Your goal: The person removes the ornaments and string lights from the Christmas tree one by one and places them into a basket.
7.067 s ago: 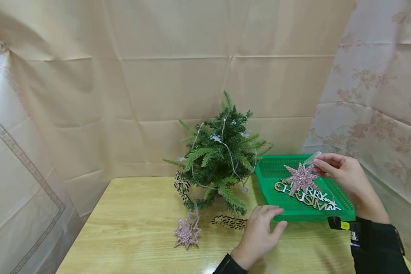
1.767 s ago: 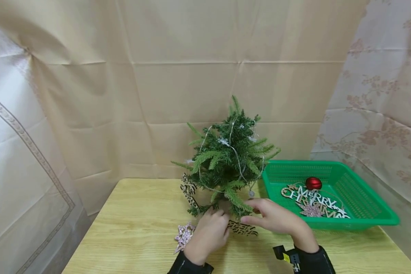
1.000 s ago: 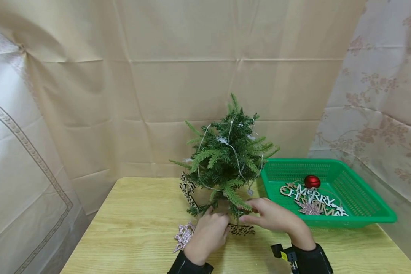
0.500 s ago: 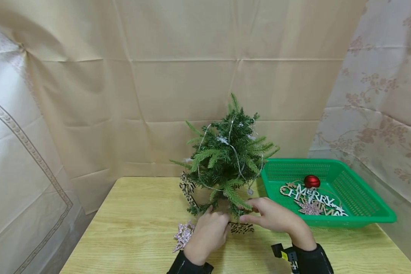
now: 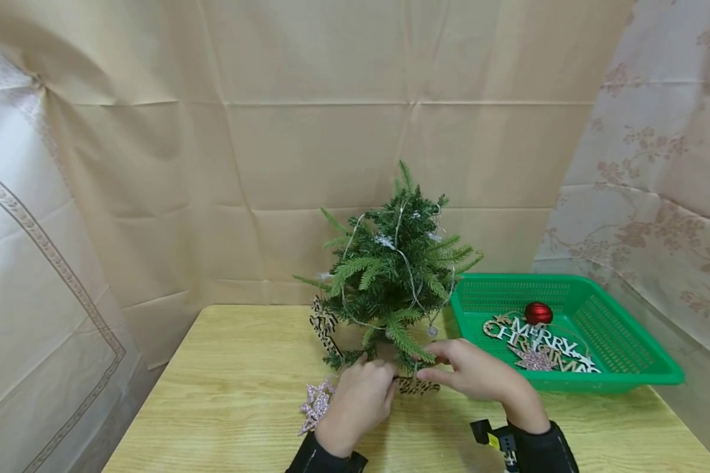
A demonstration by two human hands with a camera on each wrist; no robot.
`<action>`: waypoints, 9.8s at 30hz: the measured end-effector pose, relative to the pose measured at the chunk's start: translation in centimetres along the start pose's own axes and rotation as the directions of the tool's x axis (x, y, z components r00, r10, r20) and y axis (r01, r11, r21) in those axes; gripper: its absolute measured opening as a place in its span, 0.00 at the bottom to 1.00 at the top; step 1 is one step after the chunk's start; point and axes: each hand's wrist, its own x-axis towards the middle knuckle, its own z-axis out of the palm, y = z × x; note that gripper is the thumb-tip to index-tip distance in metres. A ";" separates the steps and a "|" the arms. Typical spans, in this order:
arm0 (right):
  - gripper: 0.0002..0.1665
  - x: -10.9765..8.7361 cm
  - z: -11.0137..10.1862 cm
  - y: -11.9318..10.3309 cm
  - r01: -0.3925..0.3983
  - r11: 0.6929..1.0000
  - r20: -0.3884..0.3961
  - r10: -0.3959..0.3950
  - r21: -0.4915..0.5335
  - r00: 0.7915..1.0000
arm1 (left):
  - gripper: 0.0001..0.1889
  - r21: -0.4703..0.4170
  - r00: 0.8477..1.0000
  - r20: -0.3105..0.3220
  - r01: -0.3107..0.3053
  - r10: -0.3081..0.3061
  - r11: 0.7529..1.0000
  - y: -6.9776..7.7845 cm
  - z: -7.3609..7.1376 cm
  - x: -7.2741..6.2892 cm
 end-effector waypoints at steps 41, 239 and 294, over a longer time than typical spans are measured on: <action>0.12 -0.4 -0.5 0.5 0.027 1.000 -0.079 -0.027 -0.006 0.997 | 0.02 -0.099 0.982 -0.183 -0.065 0.046 0.993 -0.1 -0.9 0.0; 0.30 0.9 -11.4 11.9 -0.448 0.892 0.276 0.444 -0.054 0.852 | 0.08 0.230 0.912 -0.090 -0.372 0.401 0.899 9.0 2.5 6.4; 0.26 5.7 10.1 -8.3 0.201 0.817 -0.301 -0.410 -0.540 0.861 | 0.18 -0.374 0.980 0.113 0.194 -0.163 0.907 -10.8 -1.3 -5.6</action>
